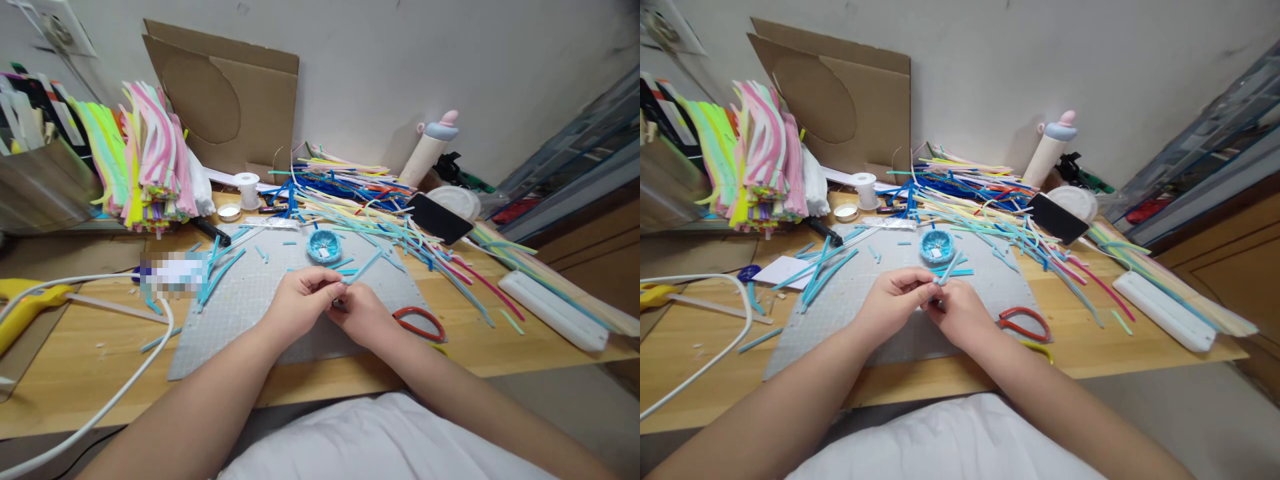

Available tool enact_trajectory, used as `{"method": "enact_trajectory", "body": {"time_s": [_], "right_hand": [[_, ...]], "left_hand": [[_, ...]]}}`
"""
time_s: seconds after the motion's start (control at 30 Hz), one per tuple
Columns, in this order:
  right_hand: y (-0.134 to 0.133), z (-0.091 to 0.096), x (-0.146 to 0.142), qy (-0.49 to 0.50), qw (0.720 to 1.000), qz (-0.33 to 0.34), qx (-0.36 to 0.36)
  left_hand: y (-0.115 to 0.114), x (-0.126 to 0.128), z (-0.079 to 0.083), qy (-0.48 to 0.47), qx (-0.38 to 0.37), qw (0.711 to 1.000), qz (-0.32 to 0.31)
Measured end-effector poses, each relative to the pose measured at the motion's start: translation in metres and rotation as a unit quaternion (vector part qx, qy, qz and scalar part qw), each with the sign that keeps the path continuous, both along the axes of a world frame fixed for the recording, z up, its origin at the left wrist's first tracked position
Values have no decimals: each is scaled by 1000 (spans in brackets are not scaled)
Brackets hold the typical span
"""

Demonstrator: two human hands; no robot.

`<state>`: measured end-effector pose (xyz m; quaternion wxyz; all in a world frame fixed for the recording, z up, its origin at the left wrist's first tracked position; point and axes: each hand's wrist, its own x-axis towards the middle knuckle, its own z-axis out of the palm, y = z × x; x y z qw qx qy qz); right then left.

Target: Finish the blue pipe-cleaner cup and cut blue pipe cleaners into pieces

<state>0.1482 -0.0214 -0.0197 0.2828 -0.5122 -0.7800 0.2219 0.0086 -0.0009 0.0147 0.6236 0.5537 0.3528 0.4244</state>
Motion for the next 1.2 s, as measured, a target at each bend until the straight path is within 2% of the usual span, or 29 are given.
{"method": "enact_trajectory", "body": {"time_s": [0.1, 0.47, 0.77, 1.0, 1.1, 1.2], "right_hand": [[0, 1, 0, 1, 1000, 5, 6], [-1, 2, 0, -6, 1000, 11, 9], [-3, -1, 1, -26, 1000, -12, 3], [-3, 7, -4, -46, 999, 0, 5], [-10, 20, 5, -60, 998, -6, 17], [-28, 33, 34, -104, 993, -43, 15]], "left_hand": [[-1, -1, 1, 7, 9, 1000, -13], [2, -2, -4, 46, 114, 992, -4], [1, -2, -3, 33, 102, 994, -14], [1, -4, -1, 33, 147, 989, -2], [0, -7, 5, 19, 119, 993, 2], [1, -12, 11, 0, 24, 1000, 16]]}}
